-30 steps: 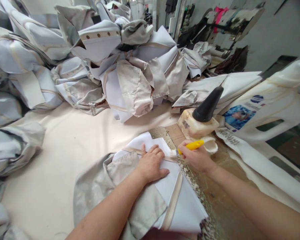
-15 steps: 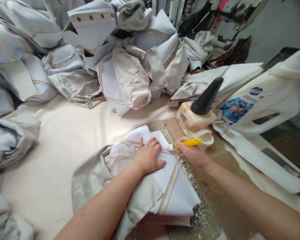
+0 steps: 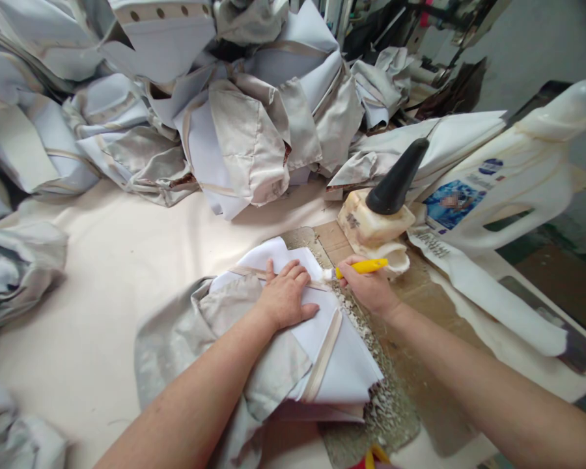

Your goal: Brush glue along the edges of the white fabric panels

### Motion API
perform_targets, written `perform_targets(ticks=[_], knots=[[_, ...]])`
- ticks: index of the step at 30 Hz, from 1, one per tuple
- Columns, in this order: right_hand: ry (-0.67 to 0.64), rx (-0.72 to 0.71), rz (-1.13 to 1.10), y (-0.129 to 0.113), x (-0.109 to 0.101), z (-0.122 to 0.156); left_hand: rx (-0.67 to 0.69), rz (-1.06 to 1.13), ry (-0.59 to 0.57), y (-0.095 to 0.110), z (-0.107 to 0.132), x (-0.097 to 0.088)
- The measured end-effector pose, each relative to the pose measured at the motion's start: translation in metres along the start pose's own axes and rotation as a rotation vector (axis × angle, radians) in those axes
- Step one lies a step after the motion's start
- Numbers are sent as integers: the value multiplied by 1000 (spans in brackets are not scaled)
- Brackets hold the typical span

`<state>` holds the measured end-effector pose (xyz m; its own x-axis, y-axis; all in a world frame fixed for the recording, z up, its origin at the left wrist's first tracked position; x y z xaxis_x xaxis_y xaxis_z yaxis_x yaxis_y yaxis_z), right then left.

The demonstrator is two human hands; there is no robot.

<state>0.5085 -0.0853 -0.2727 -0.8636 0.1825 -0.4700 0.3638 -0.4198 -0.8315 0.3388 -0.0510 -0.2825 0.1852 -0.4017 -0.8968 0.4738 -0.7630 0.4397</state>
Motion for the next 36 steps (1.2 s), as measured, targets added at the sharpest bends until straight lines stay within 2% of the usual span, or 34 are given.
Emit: perform_targets(ticks=[2,4,8,10,15,20,24,31,33,36], knots=[[-16,9,-5,6,2,5,-2,-3,6,0,0,0],[-60,56,3,17,-1,21,-2,-3,9,0,0,0],[-132,168,50,33,-17,59,-8,-5,-4,0,-1,0],[-142,198,62,33,-24,68,-6,-7,-11,0,-1,1],[-47,127,16,20,-25,58,3,-11,4,0,-2,2],[-175,212,39,36,-19,70,-2,-22,17,-1,-2,4],[-238,198,91,37,-25,82,-2,-13,19,-1,-3,5],[-42,132,-3,22,-18,53,-22,-29,-4,1,-5,4],[-49,96,23,26,-19,63,-25,-28,-7,2,-5,4],[-98,30,117,38,-24,96,-27,-31,-8,3,-6,4]])
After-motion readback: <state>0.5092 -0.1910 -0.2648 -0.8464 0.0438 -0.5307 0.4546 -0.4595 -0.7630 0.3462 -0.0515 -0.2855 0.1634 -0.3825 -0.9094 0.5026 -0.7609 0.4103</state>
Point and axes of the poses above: each hand's wrist, its own z-axis away from the middle knuckle, its own x-axis out of the palm, y = z × x, the point moved 4 cm from there along -z, towards the middle knuckle, and after that the axes turned 12 degrees about x, right-handed, at the moved point
